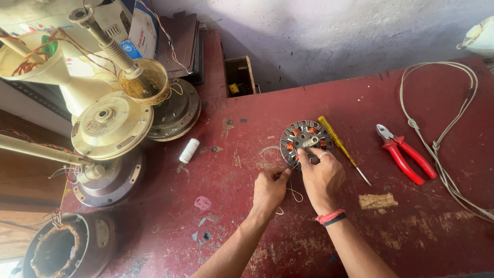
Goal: The person winds a thin white wire around the slots of a circular motor stator on a red workbench. The hands repeatedly loop and pull the wire through the stator slots, building up the coil layer by layer. Tools including pliers and a screwdriver are visible on the table but not used during the clip.
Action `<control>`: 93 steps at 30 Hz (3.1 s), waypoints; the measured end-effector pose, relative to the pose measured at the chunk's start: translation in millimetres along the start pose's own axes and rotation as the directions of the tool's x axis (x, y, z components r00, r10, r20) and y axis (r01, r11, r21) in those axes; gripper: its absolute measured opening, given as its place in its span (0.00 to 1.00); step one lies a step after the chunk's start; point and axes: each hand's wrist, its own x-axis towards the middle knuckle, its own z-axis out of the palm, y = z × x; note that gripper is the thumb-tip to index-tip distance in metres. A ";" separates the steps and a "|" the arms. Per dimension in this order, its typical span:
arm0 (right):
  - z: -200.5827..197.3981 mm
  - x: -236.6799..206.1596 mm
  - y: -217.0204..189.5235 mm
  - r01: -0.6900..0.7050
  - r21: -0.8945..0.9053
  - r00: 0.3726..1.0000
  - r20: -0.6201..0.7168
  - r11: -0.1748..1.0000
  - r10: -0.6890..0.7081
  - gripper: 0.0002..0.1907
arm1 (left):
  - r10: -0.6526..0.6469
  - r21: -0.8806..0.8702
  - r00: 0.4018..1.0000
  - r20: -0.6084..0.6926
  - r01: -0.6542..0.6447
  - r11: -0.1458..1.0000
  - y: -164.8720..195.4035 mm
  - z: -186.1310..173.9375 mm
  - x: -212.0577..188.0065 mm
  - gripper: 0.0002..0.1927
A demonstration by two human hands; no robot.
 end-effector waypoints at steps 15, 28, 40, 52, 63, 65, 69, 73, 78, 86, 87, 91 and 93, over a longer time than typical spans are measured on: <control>13.5 -5.9 3.2 -0.011 0.168 0.998 -0.053 0.986 0.020 0.11 | 0.059 0.035 0.998 0.017 -0.060 0.998 -4.5 -1.2 -6.7 0.16; 1.9 -34.9 28.8 0.324 0.474 0.938 -0.050 0.818 -0.343 0.07 | 0.250 0.326 0.902 0.352 -0.368 0.871 11.8 -36.9 -44.3 0.12; 9.3 -24.1 35.1 -0.084 0.822 0.994 0.109 0.562 -0.010 0.07 | 0.333 0.434 0.883 0.330 -0.456 0.777 21.8 -45.2 -56.1 0.12; 8.8 -51.2 30.7 0.132 0.602 0.934 0.192 0.787 -0.303 0.06 | 0.454 0.381 0.750 0.480 -0.645 0.663 26.6 -61.1 -64.5 0.10; 10.8 -52.4 63.9 -0.216 0.571 0.838 0.524 0.792 -0.150 0.05 | 0.705 0.432 0.701 -0.109 -0.605 0.669 23.4 -60.2 -50.4 0.08; 9.8 -52.7 61.0 -0.239 0.551 0.826 0.548 0.799 -0.131 0.06 | 0.637 0.462 0.747 -0.193 -0.503 0.730 25.2 -58.6 -50.5 0.11; 6.1 -52.9 58.1 -0.283 0.488 0.799 0.596 0.826 -0.078 0.06 | 0.181 0.444 0.980 -0.087 -0.124 0.887 28.7 -52.2 -45.8 0.25; 5.0 -53.8 59.9 -0.265 0.489 0.790 0.604 0.831 -0.103 0.06 | -0.048 0.255 0.987 0.155 0.007 0.967 22.5 -45.7 -33.6 0.26; 4.7 -56.6 58.8 -0.216 0.497 0.759 0.627 0.841 -0.175 0.05 | -0.013 -0.009 0.957 0.290 0.017 1.000 7.0 -32.4 -21.6 0.19; -3.5 -60.0 49.0 -0.239 0.368 0.703 0.704 0.899 -0.101 0.07 | -0.027 -0.010 0.972 0.235 0.030 0.999 -6.2 -30.9 -14.4 0.13; -4.0 -60.4 49.6 -0.228 0.362 0.707 0.699 0.904 -0.102 0.07 | -0.023 -0.046 0.970 0.244 0.036 0.998 -7.5 -31.8 -15.1 0.12; -4.0 -60.9 53.0 -0.363 0.482 0.751 0.658 0.797 -0.056 0.09 | -0.050 -0.171 0.959 0.279 0.101 0.980 -14.5 -35.5 -20.4 0.14; -5.0 -57.1 53.1 -0.506 0.557 0.744 0.668 0.659 0.008 0.11 | -0.096 -0.229 0.949 0.299 0.169 0.959 -16.3 -37.6 -20.9 0.14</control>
